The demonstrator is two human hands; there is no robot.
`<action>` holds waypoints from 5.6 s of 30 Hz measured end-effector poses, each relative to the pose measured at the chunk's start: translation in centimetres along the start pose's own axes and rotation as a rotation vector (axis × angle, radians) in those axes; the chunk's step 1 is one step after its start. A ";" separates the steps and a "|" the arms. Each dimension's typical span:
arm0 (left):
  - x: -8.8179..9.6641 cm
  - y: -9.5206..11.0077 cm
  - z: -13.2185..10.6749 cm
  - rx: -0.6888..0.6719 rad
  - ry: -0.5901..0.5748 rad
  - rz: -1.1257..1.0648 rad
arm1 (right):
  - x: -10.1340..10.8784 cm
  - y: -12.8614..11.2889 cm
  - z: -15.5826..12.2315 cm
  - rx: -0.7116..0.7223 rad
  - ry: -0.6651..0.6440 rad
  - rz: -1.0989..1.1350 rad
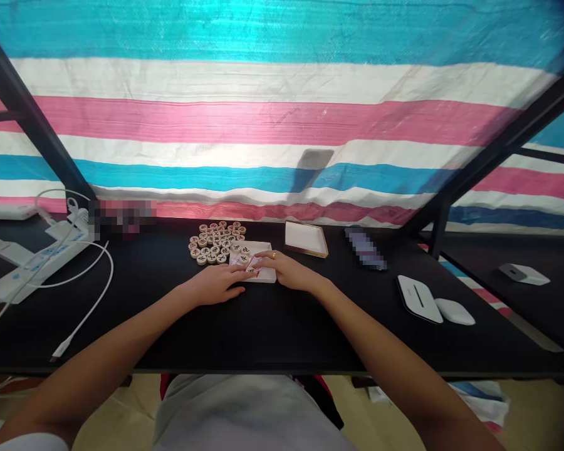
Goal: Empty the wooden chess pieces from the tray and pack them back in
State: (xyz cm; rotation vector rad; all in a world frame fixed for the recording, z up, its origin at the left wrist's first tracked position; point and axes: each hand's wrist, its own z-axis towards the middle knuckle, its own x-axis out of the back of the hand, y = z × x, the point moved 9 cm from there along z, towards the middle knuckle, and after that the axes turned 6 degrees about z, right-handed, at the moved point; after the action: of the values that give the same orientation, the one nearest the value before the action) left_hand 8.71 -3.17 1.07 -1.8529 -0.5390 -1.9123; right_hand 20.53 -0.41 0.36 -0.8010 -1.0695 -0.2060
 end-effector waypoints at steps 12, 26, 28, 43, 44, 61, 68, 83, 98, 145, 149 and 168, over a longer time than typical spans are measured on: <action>0.5 -0.7 0.3 0.047 0.028 -0.084 | 0.3 0.0 0.0 0.003 0.025 0.017; 0.3 0.0 0.0 -0.024 -0.001 -0.042 | 0.3 -0.4 0.0 0.015 0.002 0.020; 0.4 0.1 0.0 -0.026 -0.014 -0.056 | 0.2 -0.4 0.0 0.007 -0.004 0.023; 0.0 -0.5 -0.1 0.024 -0.057 -0.076 | 0.2 -0.4 0.1 -0.003 -0.016 0.047; 0.0 -0.5 -0.1 0.026 -0.055 -0.076 | 0.2 -0.3 0.1 -0.004 -0.015 0.049; 0.0 -0.4 0.1 0.015 -0.003 -0.052 | 0.0 -0.6 0.1 0.008 -0.050 0.036; 0.3 -0.4 0.0 0.024 -0.029 -0.060 | -0.1 -0.6 0.1 -0.010 -0.060 0.024; 0.4 -0.5 -0.1 0.023 -0.018 -0.079 | 0.2 0.1 -0.1 -0.024 0.004 0.059; 0.7 -0.9 -0.1 0.080 0.045 0.056 | 0.2 0.3 -0.2 -0.040 -0.003 0.068; 3.1 -3.2 -1.4 0.230 -0.093 0.204 | 0.7 1.8 -0.1 -0.073 0.111 -0.067; 3.6 -4.0 -1.7 0.299 -0.104 0.179 | 0.8 1.8 -0.1 -0.066 0.125 -0.062; 2.2 -4.3 -1.9 0.317 -0.202 0.041 | 0.8 1.6 0.0 -0.081 0.120 -0.035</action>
State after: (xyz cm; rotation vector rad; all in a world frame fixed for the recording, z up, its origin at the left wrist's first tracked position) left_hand 4.71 -0.71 3.28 -1.8379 -0.8109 -1.5179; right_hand 21.78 0.91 0.25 -0.8325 -0.9670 -0.3245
